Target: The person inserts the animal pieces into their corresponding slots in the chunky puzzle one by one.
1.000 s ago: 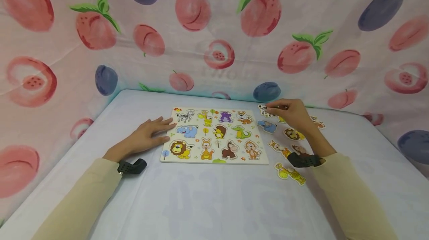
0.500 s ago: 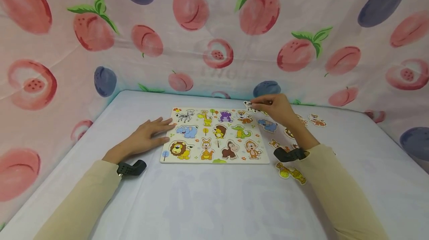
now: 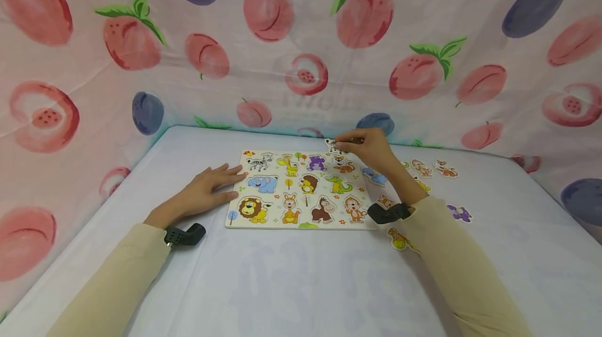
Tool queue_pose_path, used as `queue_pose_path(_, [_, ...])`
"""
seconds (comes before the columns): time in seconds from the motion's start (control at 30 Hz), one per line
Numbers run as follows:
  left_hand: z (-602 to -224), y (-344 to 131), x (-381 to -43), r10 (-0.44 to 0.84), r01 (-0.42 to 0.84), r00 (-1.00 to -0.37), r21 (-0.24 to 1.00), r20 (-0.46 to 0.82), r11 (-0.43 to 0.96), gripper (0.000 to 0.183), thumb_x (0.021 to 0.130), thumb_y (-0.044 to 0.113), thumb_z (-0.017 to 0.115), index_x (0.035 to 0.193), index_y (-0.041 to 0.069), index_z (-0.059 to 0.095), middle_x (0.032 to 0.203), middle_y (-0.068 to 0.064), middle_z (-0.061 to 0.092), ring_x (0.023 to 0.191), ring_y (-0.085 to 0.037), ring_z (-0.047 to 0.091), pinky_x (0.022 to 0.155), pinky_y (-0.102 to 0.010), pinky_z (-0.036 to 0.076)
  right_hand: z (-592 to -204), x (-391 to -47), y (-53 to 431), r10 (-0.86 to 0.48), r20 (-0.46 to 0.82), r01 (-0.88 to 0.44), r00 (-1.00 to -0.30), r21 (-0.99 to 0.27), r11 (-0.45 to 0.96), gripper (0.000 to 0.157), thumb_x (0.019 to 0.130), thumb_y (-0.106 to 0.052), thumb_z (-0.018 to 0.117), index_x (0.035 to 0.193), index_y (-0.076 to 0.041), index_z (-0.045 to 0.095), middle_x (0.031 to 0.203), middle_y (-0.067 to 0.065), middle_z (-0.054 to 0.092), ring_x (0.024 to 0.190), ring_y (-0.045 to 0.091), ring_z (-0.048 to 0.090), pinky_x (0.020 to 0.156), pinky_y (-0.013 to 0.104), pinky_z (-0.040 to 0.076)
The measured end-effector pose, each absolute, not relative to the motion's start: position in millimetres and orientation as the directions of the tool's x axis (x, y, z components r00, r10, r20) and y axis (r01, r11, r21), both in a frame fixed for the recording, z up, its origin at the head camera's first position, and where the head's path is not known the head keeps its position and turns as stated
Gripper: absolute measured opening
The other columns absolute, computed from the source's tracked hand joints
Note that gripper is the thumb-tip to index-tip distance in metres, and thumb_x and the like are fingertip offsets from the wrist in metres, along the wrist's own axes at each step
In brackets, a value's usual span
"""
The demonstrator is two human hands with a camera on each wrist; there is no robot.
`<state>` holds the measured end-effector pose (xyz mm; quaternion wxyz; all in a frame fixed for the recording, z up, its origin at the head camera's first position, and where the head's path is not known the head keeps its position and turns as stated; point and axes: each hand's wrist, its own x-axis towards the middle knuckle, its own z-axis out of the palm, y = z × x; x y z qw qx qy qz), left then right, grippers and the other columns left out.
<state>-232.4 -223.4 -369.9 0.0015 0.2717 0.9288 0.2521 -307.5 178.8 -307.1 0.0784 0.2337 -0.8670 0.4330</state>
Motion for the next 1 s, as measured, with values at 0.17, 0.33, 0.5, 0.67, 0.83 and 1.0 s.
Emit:
queue_pose_path(0.17, [-370,-223,-232,0.502,0.500,-0.855,0.472,0.131,0.726,0.053,0.094,0.037,0.058,0.142,0.017,0.048,0.151,-0.006,0.035,0.142,-0.036,0.016,0.113,-0.058,0.005,-305,-308,163,-0.342,0.345,-0.480,-0.874,-0.721,0.500,0.023,0.086,-0.029,0.073,0.103,-0.014,0.076,0.087,0.006,0.068,0.052,0.019,0.031,0.047,0.030,0.028])
queue_pose_path(0.33, [-370,-223,-232,0.498,0.491,-0.859,0.470,0.119,0.734,0.054,0.094,0.038,0.058,0.143,0.018,0.047,0.152,-0.005,0.034,0.143,-0.036,0.015,0.113,-0.057,0.004,-306,-308,149,-0.358,0.349,-0.492,-0.866,-0.719,0.491,0.022,0.086,-0.029,0.073,0.103,-0.016,0.076,0.064,0.014,0.056,0.049,0.021,0.030,0.046,0.031,0.027])
queue_pose_path(0.5, [-371,-224,-232,0.496,0.486,-0.861,0.472,0.114,0.735,0.054,0.094,0.038,0.058,0.143,0.018,0.047,0.152,-0.005,0.034,0.143,-0.035,0.015,0.113,-0.057,0.003,-308,-309,135,-0.358,0.329,-0.473,-0.874,-0.744,0.473,0.019,0.085,-0.026,0.074,0.102,-0.016,0.077,0.055,0.010,0.044,0.049,0.021,0.030,0.045,0.030,0.026])
queue_pose_path(0.67, [-372,-225,-233,0.496,0.487,-0.861,0.470,0.116,0.736,0.054,0.094,0.038,0.058,0.143,0.018,0.047,0.152,-0.005,0.034,0.143,-0.036,0.015,0.113,-0.058,0.004,-308,-309,119,-0.371,0.305,-0.457,-0.877,-0.768,0.449,0.018,0.085,-0.023,0.074,0.101,-0.015,0.077,0.056,0.012,0.048,0.049,0.018,0.028,0.046,0.029,0.025])
queue_pose_path(0.83, [-372,-224,-233,0.490,0.480,-0.865,0.467,0.110,0.742,0.054,0.094,0.038,0.058,0.143,0.018,0.047,0.152,-0.005,0.034,0.143,-0.036,0.014,0.113,-0.058,0.003,-307,-308,100,-0.389,0.306,-0.466,-0.869,-0.770,0.435,0.017,0.086,-0.021,0.073,0.101,-0.014,0.076,0.087,0.004,0.070,0.054,0.023,0.046,0.047,0.028,0.030])
queue_pose_path(1.0, [-372,-224,-234,0.494,0.481,-0.863,0.470,0.106,0.740,0.054,0.094,0.039,0.058,0.143,0.018,0.047,0.152,-0.005,0.033,0.143,-0.036,0.014,0.113,-0.058,0.003,-312,-306,79,-0.406,0.320,-0.486,-0.856,-0.768,0.418,0.016,0.086,-0.020,0.073,0.100,-0.012,0.076,0.094,0.001,0.069,0.080,0.032,0.064,0.058,0.028,0.047])
